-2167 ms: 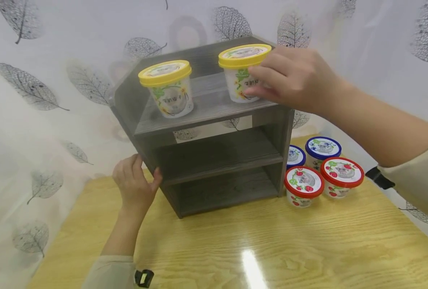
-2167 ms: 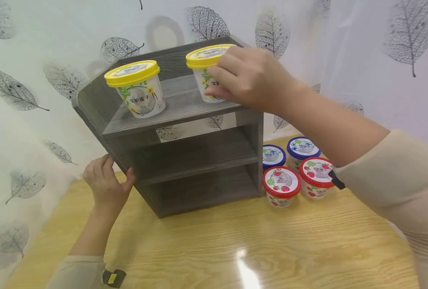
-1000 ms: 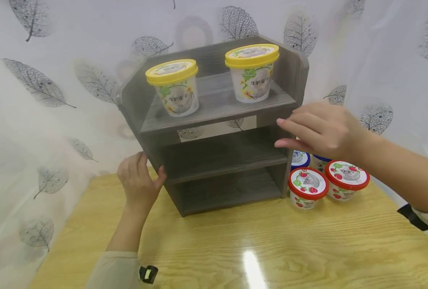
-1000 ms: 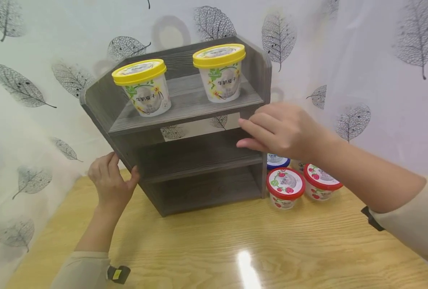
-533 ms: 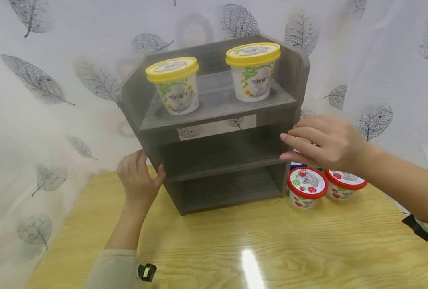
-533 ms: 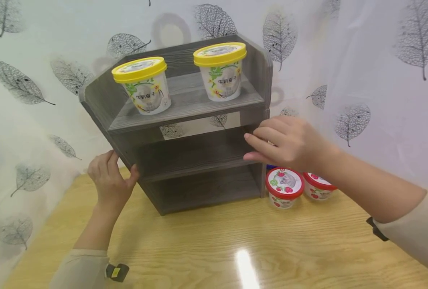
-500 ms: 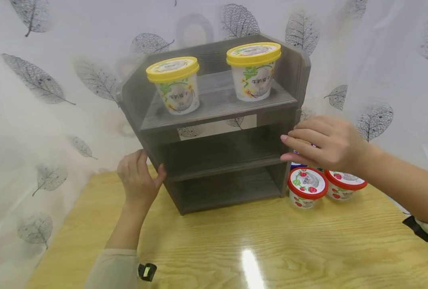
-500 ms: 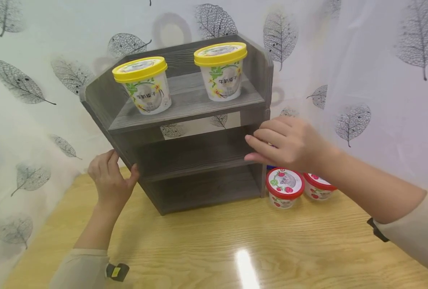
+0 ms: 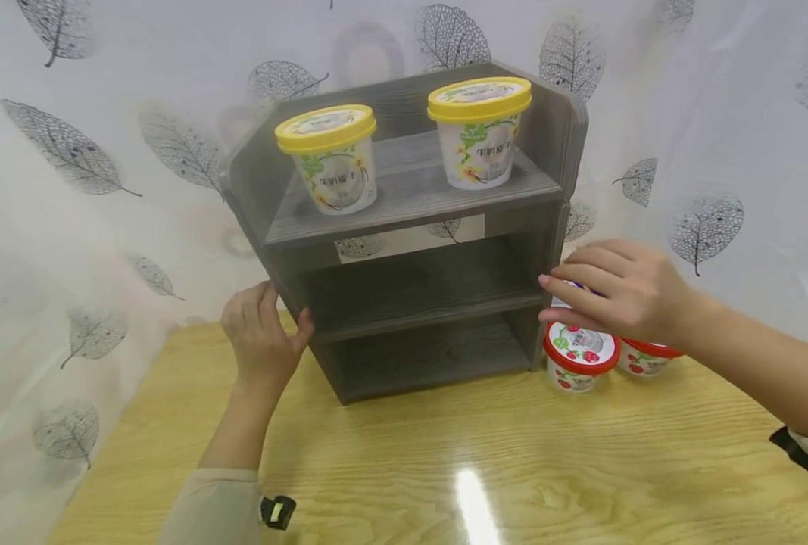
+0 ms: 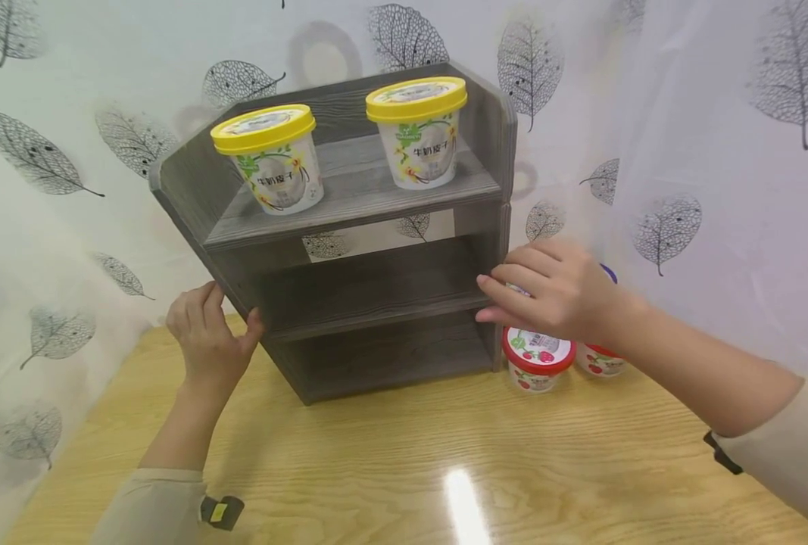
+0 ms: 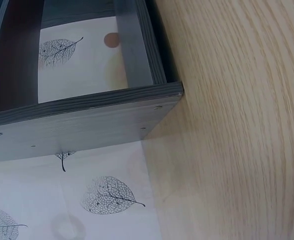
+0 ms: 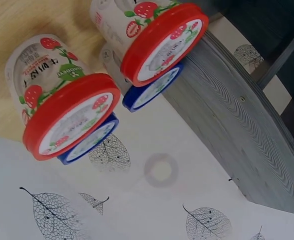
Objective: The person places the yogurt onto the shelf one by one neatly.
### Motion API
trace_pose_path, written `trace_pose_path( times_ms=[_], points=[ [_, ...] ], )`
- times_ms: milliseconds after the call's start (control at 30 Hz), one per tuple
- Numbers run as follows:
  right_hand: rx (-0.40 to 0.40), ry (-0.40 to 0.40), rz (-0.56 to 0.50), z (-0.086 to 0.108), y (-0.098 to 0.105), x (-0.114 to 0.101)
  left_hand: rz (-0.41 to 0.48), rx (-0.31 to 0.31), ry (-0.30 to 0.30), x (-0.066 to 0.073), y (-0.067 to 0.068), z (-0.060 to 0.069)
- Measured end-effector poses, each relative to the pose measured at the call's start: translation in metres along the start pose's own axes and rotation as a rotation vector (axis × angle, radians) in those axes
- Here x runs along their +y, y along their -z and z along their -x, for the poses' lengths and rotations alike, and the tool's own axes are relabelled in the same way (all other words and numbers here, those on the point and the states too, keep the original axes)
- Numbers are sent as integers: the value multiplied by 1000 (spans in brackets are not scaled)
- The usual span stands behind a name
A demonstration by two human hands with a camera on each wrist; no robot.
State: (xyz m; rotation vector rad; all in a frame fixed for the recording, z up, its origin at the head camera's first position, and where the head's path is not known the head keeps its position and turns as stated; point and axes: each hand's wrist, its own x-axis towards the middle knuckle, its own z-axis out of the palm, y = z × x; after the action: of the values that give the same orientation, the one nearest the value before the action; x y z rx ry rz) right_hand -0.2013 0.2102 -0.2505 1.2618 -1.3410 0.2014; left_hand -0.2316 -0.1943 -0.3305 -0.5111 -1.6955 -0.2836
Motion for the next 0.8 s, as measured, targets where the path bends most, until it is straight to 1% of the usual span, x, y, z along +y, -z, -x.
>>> trace_pose_path(
  times_ms=[167,267,600,800],
  points=[
    [6,-18,-9,10,0,-5,7,-1,5,0,0,0],
    [5,-17,6,16,0,-9,10,-6,10,0,0,0],
    [-81,5,26,45,2,-17,5,-3,12,-1,0,1],
    [-147,4,-3,64,7,-23,7,-4,9,-2,-1,3]
  ],
)
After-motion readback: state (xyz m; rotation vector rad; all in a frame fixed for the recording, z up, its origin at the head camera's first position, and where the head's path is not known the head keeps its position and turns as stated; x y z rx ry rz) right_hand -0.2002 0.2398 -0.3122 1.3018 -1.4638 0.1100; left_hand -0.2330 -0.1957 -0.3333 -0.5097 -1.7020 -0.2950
